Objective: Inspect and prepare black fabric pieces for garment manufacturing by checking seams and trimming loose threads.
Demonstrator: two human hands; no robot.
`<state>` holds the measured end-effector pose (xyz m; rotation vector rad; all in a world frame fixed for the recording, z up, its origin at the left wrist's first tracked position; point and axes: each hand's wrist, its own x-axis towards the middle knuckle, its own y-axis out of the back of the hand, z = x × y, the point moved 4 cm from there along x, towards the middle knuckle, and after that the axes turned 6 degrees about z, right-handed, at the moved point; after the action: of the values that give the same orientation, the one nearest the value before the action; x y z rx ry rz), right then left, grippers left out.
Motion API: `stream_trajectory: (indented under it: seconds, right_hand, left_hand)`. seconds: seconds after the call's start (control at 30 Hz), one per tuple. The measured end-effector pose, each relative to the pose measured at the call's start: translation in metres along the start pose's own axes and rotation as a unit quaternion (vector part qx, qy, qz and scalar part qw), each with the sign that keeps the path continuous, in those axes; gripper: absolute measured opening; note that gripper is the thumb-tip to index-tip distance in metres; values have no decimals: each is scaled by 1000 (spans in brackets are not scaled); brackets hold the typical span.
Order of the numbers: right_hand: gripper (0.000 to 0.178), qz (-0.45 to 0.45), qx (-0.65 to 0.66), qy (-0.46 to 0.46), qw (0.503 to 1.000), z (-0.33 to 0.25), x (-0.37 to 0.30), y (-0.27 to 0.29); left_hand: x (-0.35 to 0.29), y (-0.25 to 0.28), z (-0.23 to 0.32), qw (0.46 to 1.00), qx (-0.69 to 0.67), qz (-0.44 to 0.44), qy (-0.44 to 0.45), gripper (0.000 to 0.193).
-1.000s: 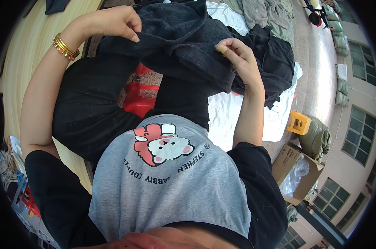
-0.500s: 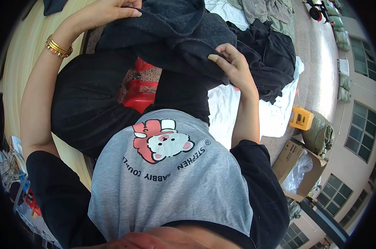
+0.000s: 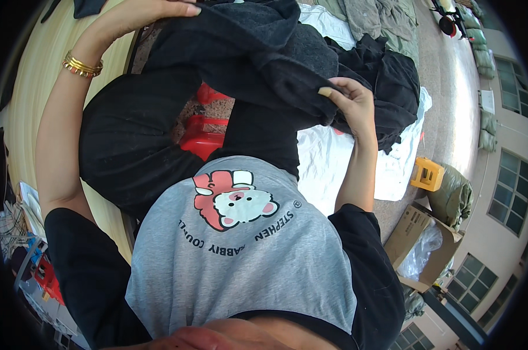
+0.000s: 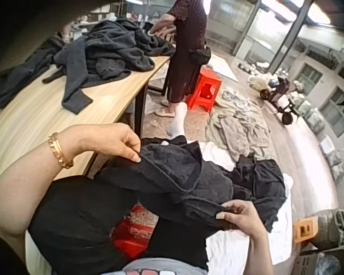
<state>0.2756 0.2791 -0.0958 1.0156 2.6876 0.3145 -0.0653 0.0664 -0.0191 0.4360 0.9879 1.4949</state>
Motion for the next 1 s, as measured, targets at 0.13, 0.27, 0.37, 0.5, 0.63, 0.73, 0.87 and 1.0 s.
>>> stream_trajectory:
  seconds: [0.13,0.27,0.37,0.5,0.63,0.73,0.87,1.0]
  right_hand:
    - [20,137,140,157,968,-23,6,26]
    - [19,151,-55,436,885,-115,-19,4]
    - [19,-40,-207,530,822,-193,-49,-76]
    - [30,-12,-323,567,758,-194,-34,-95]
    - [34,39,-299,572,763,-176,-21,-89]
    - [35,58,-266,582,766,-172,-14,-94]
    - [31,78,-226,601,763,-169,1,-93]
    - [25,91,-232,584,772,-167,10,-94]
  left_hand:
    - [-6,11,24,968,-212,128,-49,21]
    - [3,13,77,862,-463,184,-95,17]
    - [-1,14,116,870,-420,213,-147,19]
    - [-7,-4,131,890,-391,167,-166,21]
    - [6,-33,103,846,-517,54,-124,16]
    - [14,-41,91,780,-616,5,-109,15]
    - [9,-25,92,795,-543,90,-253,19]
    - [15,-31,81,778,-622,25,-84,24]
